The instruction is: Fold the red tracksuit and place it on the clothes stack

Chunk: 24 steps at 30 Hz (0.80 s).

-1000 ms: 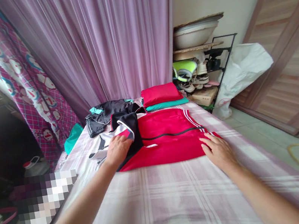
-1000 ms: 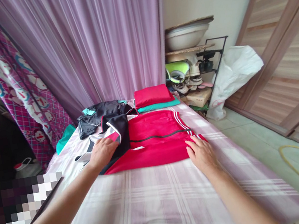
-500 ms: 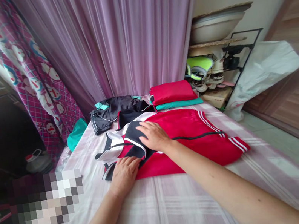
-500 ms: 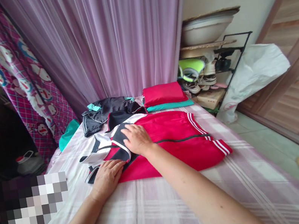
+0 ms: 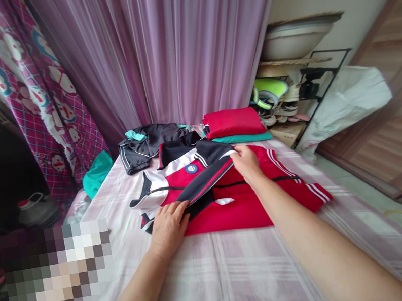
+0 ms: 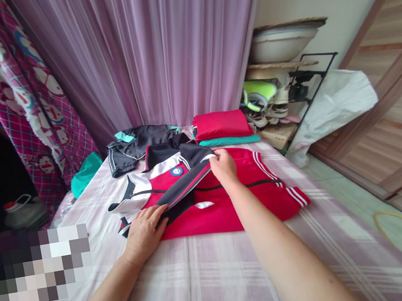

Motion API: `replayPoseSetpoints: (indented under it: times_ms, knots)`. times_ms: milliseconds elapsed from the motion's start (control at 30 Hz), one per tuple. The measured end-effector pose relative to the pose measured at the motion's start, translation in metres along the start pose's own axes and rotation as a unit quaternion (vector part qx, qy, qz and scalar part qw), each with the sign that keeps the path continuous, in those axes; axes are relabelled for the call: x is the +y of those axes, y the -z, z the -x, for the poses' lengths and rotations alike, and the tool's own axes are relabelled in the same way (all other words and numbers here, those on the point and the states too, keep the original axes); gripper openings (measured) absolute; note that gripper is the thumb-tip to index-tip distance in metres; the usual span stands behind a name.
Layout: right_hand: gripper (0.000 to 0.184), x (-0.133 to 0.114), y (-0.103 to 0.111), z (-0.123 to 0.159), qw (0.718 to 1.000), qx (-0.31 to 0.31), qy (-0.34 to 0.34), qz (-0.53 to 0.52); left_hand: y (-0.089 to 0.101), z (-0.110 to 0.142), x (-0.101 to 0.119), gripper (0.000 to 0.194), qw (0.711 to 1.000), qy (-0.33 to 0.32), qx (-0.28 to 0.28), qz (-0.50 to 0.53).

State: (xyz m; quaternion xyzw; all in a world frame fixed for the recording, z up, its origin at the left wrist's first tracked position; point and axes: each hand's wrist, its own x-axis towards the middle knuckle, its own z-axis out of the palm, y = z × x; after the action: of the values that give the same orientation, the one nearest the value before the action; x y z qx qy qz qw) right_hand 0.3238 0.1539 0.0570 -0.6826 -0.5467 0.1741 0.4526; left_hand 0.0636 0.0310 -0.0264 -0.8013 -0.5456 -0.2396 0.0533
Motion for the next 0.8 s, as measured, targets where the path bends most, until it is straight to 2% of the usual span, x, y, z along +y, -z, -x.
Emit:
replayPoseSetpoints:
  times_ms: [100,200,300,367,567,700,800]
  knots:
    - [0.034,0.049,0.03,0.016,0.971,0.073,-0.162,-0.159,0.001,0.0,-0.002,0.03,1.0,0.011,-0.013,0.012]
    - [0.019,0.084,0.054,0.033,0.946,0.118,-0.222,-0.205,0.003,0.0,-0.003,0.03,0.999,0.002,-0.02,0.036]
    - [0.007,0.102,0.073,0.039,0.937,0.144,-0.234,-0.217,0.006,-0.001,-0.003,0.029,0.999,0.006,-0.007,0.05]
    - [0.008,0.105,0.082,0.037,0.932,0.139,-0.24,-0.233,0.008,-0.002,-0.003,0.027,0.999,0.01,-0.003,0.046]
    - [0.015,0.081,0.1,0.019,0.92,0.122,-0.232,-0.291,0.016,-0.001,-0.003,0.02,0.998,0.058,0.022,-0.027]
    - [0.017,0.073,0.119,0.024,0.935,0.111,-0.166,-0.292,0.026,0.006,-0.011,0.023,0.989,0.122,0.022,-0.078]
    - [0.016,0.099,0.127,0.05,0.955,0.091,-0.158,-0.232,0.034,0.015,-0.02,0.023,0.984,0.149,0.02,-0.097]
